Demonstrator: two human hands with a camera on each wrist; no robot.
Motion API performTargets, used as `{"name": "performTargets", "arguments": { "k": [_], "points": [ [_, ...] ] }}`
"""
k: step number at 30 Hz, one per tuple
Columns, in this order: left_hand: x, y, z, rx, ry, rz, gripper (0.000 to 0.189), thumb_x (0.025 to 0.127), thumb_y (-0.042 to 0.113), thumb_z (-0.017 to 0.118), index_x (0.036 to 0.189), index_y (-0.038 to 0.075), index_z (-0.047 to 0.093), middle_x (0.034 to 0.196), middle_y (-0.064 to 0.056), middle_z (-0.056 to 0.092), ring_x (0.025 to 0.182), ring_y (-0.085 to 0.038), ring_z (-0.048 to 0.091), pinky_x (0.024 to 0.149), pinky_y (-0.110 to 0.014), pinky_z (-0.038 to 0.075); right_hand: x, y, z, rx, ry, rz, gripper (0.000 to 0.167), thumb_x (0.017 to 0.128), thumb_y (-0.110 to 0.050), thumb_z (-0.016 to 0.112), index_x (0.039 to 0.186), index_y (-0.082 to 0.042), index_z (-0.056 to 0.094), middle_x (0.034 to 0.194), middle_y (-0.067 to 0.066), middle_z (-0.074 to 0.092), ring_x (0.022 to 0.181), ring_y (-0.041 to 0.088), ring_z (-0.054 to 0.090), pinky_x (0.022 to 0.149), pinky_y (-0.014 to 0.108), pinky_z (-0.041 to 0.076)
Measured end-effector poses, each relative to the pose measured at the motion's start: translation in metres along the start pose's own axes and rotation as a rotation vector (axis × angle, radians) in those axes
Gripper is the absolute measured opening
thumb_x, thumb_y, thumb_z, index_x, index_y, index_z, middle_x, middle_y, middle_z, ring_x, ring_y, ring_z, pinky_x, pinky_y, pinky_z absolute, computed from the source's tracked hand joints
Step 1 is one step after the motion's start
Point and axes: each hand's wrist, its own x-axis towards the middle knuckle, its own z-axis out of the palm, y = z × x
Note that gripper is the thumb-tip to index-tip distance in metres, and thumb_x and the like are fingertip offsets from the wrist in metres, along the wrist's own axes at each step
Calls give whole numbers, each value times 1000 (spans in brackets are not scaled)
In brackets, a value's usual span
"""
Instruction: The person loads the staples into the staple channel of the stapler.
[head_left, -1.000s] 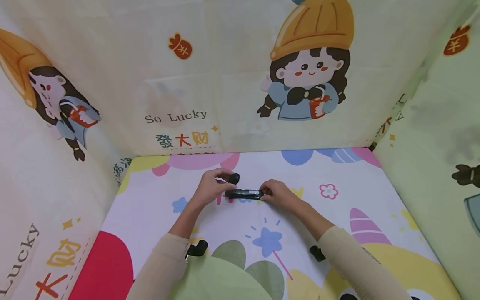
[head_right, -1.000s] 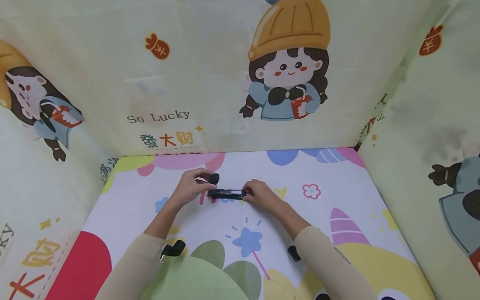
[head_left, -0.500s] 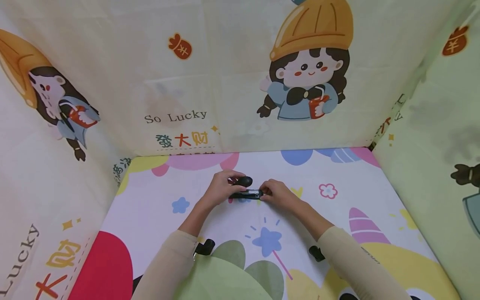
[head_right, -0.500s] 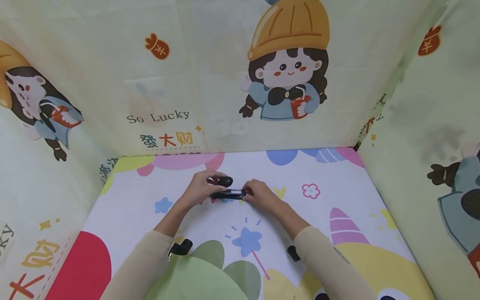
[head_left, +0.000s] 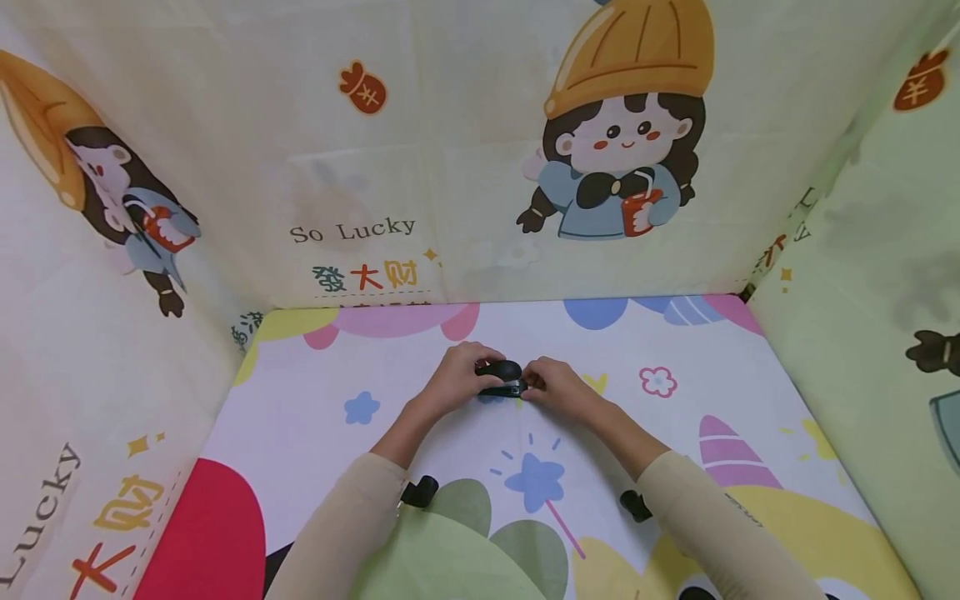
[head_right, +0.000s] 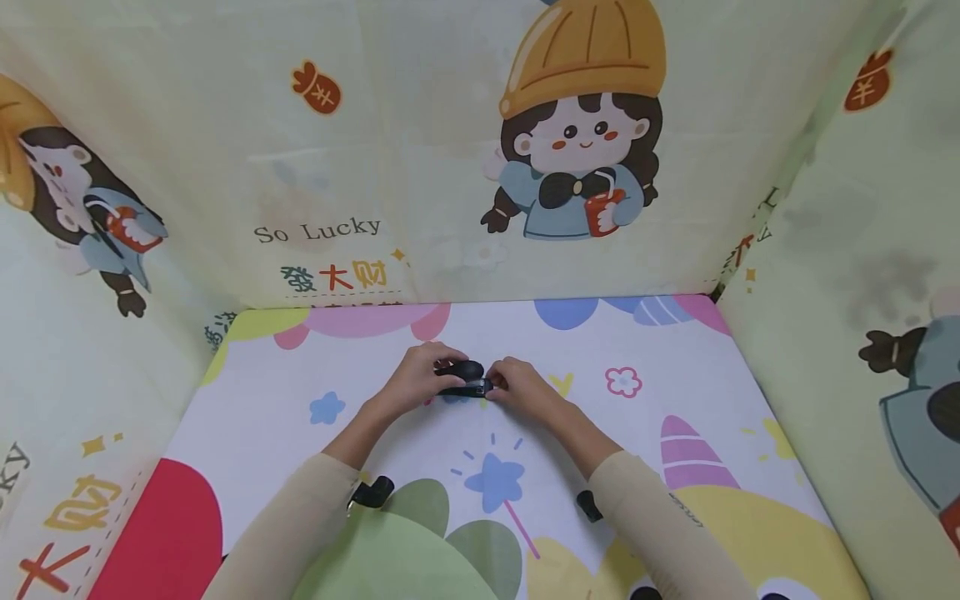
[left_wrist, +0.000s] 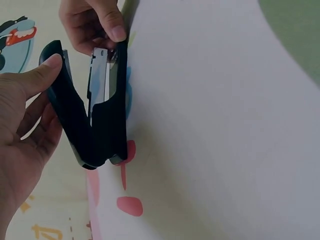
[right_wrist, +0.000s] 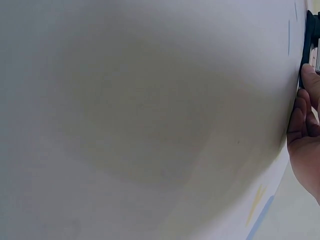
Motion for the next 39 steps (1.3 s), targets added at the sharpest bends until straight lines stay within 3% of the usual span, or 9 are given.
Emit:
{"name": "performTargets", "arguments": {
  "k": [7, 16, 32, 39],
  "points": [
    [4, -2, 7, 94, -21, 51, 31, 86, 18, 85, 116, 12, 78, 108, -4, 76, 97, -19, 61, 87, -36, 52, 0, 1, -2, -30, 8, -29, 22, 91, -17, 80, 106, -4, 70, 95, 5, 65, 86, 15, 59, 81, 32, 54],
    [6, -2, 9, 154, -44, 59, 30, 87, 19, 84, 116, 11, 78, 108, -4, 77, 96, -19, 61, 87, -37, 52, 0, 3, -1, -20, 9, -31, 23, 92, -16, 80, 109, -4, 71, 96, 4, 65, 85, 14, 59, 79, 31, 54],
    [5, -6, 10, 99, -63, 31, 25, 88, 9, 82, 113, 9, 80, 112, -7, 78, 108, -25, 65, 98, -44, 53, -1, 3, -1, -6, 18, -52, 23, 90, -14, 81, 107, -2, 71, 95, 6, 66, 85, 15, 61, 79, 30, 55],
    [4, 2, 13, 162, -64, 46, 24, 88, 9, 81, 112, 6, 80, 110, -9, 78, 106, -27, 65, 96, -44, 53, 0, 6, 1, -2, 27, -61, 23, 90, -14, 81, 108, -3, 71, 96, 6, 67, 85, 14, 61, 79, 31, 55]
  ]
}}
